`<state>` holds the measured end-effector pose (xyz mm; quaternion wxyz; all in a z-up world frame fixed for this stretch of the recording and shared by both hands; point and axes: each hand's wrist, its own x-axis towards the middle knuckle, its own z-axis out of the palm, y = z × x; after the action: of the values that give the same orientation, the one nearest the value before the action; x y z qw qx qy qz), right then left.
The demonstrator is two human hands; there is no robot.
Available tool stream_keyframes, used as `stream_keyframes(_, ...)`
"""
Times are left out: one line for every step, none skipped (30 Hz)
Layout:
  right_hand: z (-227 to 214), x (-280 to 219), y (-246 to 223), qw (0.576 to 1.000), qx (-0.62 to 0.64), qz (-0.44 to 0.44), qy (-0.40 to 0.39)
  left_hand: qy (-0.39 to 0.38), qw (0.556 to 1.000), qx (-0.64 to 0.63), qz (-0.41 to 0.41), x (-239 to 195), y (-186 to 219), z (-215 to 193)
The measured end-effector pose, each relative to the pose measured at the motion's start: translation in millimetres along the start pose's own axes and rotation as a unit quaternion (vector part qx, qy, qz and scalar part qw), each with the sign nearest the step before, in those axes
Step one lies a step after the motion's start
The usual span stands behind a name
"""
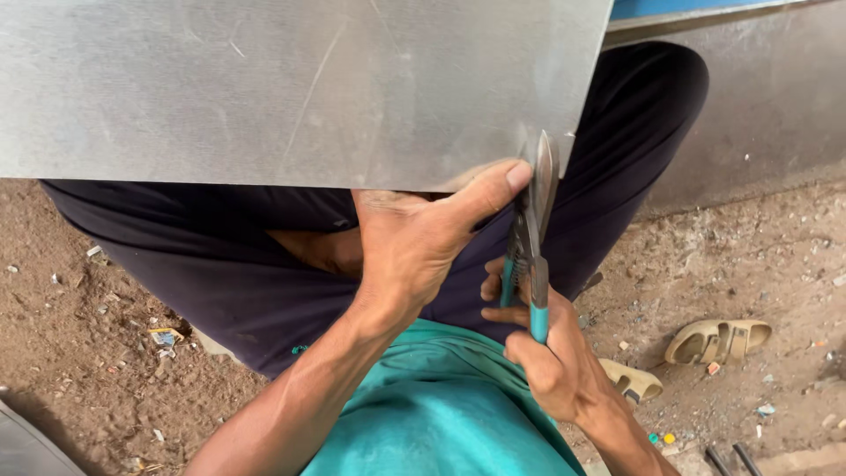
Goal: The person sits on the ground and uses tin snips to cut a large metal sheet, repeatedly snipping along the edge to create a stepped pattern. The person holds the sheet with one hand and operates the snips with the other, removing small metal pieces as they cut.
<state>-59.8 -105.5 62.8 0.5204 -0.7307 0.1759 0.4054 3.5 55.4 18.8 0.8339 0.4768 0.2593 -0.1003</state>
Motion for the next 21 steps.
stream_keyframes(0.1, -1.2, -1.1, 1.0, -0.004, 0.004, 0.003, -0.002, 1.0, -0.005, 0.007, -0.2, 2.1, -0.4)
stream_keyframes(-0.3, -2.5, -1.7, 1.0, -0.003, 0.015, 0.003, -0.005, 1.0, -0.01, 0.014, -0.5, 4.2, -0.3)
stream_keyframes(-1.6, -4.0, -2.2, 1.0, -0.002, 0.025, 0.006, -0.009, 1.0, 0.004, 0.012, -0.6, 6.3, 0.4)
stream_keyframes(-1.6, -4.7, -2.1, 0.999, -0.001, 0.035, 0.008, -0.014, 1.0, 0.018, 0.01, -0.7, 7.7, 0.9)
stream_keyframes(-3.7, -4.0, -2.4, 0.998, -0.042, 0.052, 0.012, -0.018, 0.999, 0.032, 0.009, -0.9, 8.4, 0.9)
stream_keyframes(-6.3, -3.1, -3.0, 0.994, -0.083, 0.07, 0.015, -0.021, 1.0, 0.022, 0.007, -1.1, 8.1, 0.1)
stream_keyframes(-4.8, -2.0, -2.6, 0.988, -0.123, 0.086, 0.019, -0.024, 1.0, 0.012, 0.005, -1.2, 7.0, -1.6)
stream_keyframes(-3.7, -0.5, -2.1, 0.992, -0.11, 0.057, 0.028, -0.027, 1.0, 0.003, 0.003, -1.3, 5.5, -3.7)
stream_keyframes(-5.0, 2.2, -1.9, 0.994, -0.098, 0.026, 0.039, -0.022, 1.0, 0.003, -0.007, -0.1, 2.6, -4.5)
stream_keyframes(-5.2, 4.0, -1.0, 0.995, -0.087, -0.004, 0.05, -0.018, 1.0, 0.003, -0.017, 1.1, 0.1, -5.0)
stream_keyframes(-3.4, 3.6, 0.7, 0.995, -0.086, -0.006, 0.052, -0.01, 1.0, 0.002, -0.026, 0.5, -1.6, -6.5)
stream_keyframes(-0.4, 1.9, 3.6, 0.995, -0.085, -0.007, 0.055, -0.009, 0.999, -0.025, -0.03, -1.0, -2.8, -6.3)
stream_keyframes(0.2, 1.4, 7.3, 0.995, -0.083, -0.011, 0.056, -0.007, 0.998, -0.05, -0.031, -2.2, -3.3, -4.4)
stream_keyframes(0.4, -0.4, 11.8, 0.996, -0.081, 0.008, 0.024, -0.004, 0.997, -0.076, -0.032, -3.9, -2.9, -1.4)
stream_keyframes(-1.6, -3.0, 16.5, 0.996, -0.082, 0.028, -0.005, -0.009, 0.999, -0.045, 0.009, -5.9, -2.0, 4.3)
stream_keyframes(-4.3, -6.7, 21.8, 0.995, -0.083, 0.048, -0.034, -0.013, 0.999, -0.014, 0.051, -9.0, -0.4, 9.8)
stream_keyframes(-6.8, -10.5, 27.7, 0.993, -0.1, 0.038, -0.043, -0.013, 0.995, 0.018, 0.095, -12.1, 2.2, 14.1)
stream_keyframes(-9.8, -15.0, 33.7, 0.991, -0.118, 0.027, -0.051, -0.019, 0.994, 0.03, 0.105, -14.8, 4.9, 15.8)
stream_keyframes(-14.8, -16.2, 39.1, 0.988, -0.139, 0.012, -0.062, -0.022, 0.992, 0.041, 0.12, -13.7, 7.5, 13.9)
stream_keyframes(-20.2, -18.2, 44.3, 0.985, -0.16, 0.028, -0.057, -0.025, 0.989, 0.052, 0.135, -10.4, 9.1, 9.2)
stream_keyframes(-27.3, -20.9, 49.3, 0.981, -0.179, 0.044, -0.056, -0.075, 0.985, 0.066, 0.141, -7.5, 9.0, -1.2)
